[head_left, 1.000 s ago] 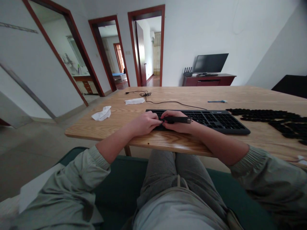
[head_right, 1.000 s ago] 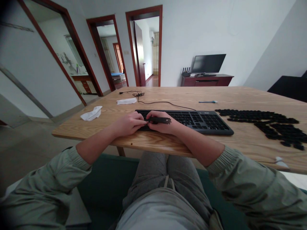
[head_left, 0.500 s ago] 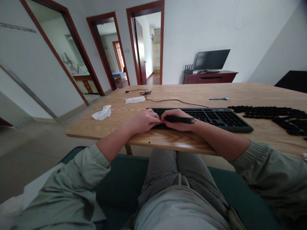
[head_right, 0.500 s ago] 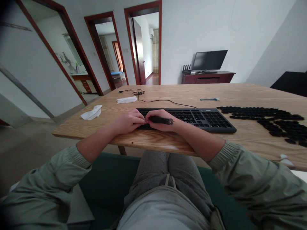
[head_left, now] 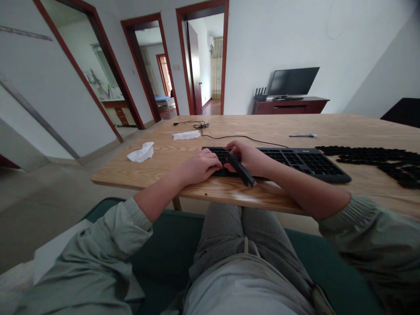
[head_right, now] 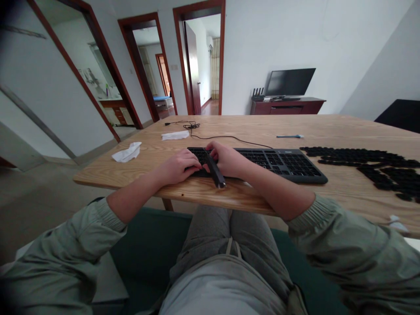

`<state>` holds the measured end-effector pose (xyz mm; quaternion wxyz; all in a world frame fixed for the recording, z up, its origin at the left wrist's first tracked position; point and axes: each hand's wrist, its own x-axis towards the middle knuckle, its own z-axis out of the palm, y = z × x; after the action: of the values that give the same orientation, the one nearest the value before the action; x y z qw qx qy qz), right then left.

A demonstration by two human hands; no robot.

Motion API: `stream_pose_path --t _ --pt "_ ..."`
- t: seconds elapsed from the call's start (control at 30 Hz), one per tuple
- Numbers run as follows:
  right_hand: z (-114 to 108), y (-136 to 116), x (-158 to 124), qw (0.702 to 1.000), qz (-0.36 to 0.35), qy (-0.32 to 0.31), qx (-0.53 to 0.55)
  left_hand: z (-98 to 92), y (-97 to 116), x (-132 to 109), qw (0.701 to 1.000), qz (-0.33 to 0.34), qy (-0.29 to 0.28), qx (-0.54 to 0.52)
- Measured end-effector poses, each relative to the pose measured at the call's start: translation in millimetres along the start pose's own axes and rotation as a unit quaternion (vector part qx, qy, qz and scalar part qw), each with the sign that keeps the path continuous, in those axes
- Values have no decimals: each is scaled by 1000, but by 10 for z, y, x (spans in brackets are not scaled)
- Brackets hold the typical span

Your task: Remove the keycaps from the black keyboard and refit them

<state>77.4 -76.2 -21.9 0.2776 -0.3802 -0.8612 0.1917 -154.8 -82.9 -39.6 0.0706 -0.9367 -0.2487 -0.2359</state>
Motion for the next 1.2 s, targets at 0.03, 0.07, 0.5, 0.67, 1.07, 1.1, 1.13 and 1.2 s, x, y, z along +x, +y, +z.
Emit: stream_pose_path --t 0.03,0.07,0.5,0.67,1.07,1.1,1.13,1.2 --pt "36 -14 -53 999 27 30 -26 6 12 2 1000 1 5 6" --pt "75 -27 -103 996 44 54 -51 9 23 3 1000 2 10 13" --pt "243 -22 -219 979 27 93 -178 -21 83 7 999 -1 3 43" --pt "272 11 -209 990 -47 65 -116 3 70 -1 1000 0 12 26" --pt "268 59 -144 988 -128 53 -67 41 43 -8 999 11 24 33" --pt "267 63 -140 988 -127 57 -67 49 36 -9 999 13 24 40" --pt "266 66 -134 988 -126 61 -67 57 30 -9 998 15 24 47" --pt "266 72 -119 989 -123 62 -62 63 25 -8 998 18 23 57"
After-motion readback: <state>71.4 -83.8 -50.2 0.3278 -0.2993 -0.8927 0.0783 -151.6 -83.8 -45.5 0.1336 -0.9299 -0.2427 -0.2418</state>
